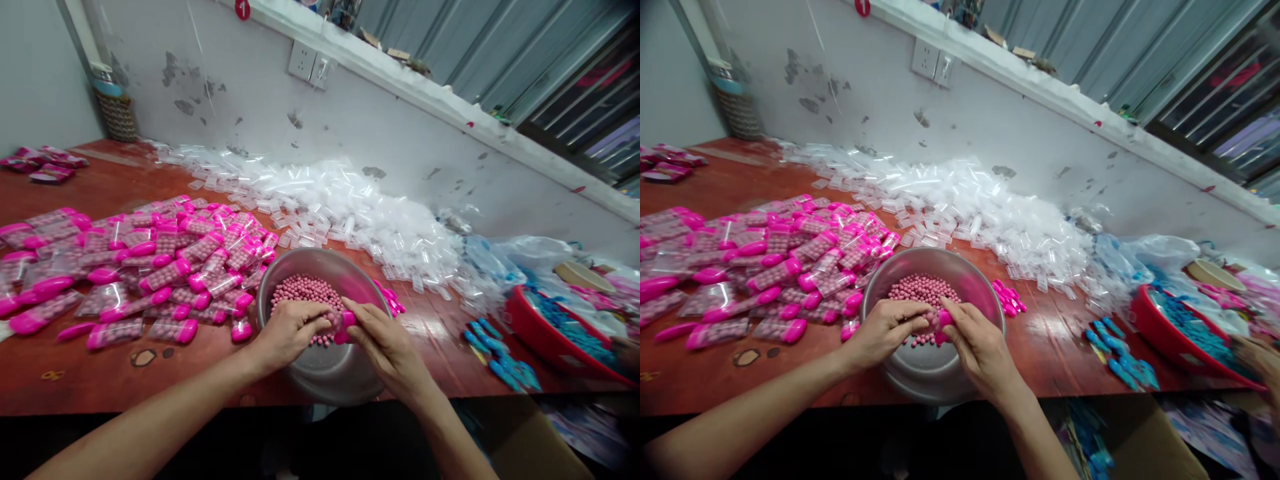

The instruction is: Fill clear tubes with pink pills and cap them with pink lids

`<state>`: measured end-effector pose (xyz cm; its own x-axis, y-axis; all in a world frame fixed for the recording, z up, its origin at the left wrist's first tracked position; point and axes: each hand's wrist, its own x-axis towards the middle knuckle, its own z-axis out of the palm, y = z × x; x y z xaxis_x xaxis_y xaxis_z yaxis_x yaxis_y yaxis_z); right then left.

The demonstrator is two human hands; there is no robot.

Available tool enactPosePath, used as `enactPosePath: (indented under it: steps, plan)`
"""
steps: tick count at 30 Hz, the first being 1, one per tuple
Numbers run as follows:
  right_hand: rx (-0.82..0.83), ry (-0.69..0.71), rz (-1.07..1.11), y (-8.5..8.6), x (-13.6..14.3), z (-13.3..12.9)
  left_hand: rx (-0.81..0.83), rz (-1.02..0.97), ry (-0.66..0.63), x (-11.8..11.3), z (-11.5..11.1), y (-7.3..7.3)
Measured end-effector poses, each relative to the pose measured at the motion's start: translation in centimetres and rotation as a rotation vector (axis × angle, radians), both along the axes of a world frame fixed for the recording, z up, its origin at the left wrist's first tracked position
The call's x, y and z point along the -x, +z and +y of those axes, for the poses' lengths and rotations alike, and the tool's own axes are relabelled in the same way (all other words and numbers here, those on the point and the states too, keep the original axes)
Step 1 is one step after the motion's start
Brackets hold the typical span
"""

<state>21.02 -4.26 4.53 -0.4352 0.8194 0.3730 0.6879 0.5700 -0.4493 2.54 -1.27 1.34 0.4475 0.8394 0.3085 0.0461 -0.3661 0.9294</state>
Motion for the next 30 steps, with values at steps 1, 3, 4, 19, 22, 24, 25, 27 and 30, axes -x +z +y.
enactPosePath:
  steps: [1,3,4,19,22,24,25,27,30]
  plan:
    - [-0.019,-0.015,0.025,0.0,-0.1,0.0,-0.005,0.004,0.002,0.0,0.0,0.0]
    - [-0.059,-0.033,0.046,-0.1,-0.2,0.3,-0.022,0.019,0.006,0.0,0.0,0.1]
    - [-0.068,-0.031,0.034,-0.3,-0.1,0.4,-0.028,0.023,0.010,0.0,0.0,0.1]
    - [-0.034,0.053,-0.052,-1.4,0.7,0.1,0.020,-0.015,0.043,0.0,-0.4,-0.4]
    - [0.113,-0.037,0.203,-1.3,0.5,0.7,0.294,-0.198,0.056,-0.2,0.3,-0.3]
    - [0.261,-0.078,0.479,-1.6,0.1,0.7,0.487,-0.353,0.058,-0.3,0.7,-0.3]
    - [0.337,-0.075,0.623,-1.8,-0.1,0.6,0.562,-0.425,0.054,-0.3,0.9,-0.3]
    - [0.451,-0.056,0.844,-2.4,-0.6,0.3,0.636,-0.514,0.039,-0.2,1.1,-0.4]
    - [0.504,-0.086,0.985,-2.7,-0.8,-0.1,0.577,-0.464,0.044,-0.1,1.1,-0.4]
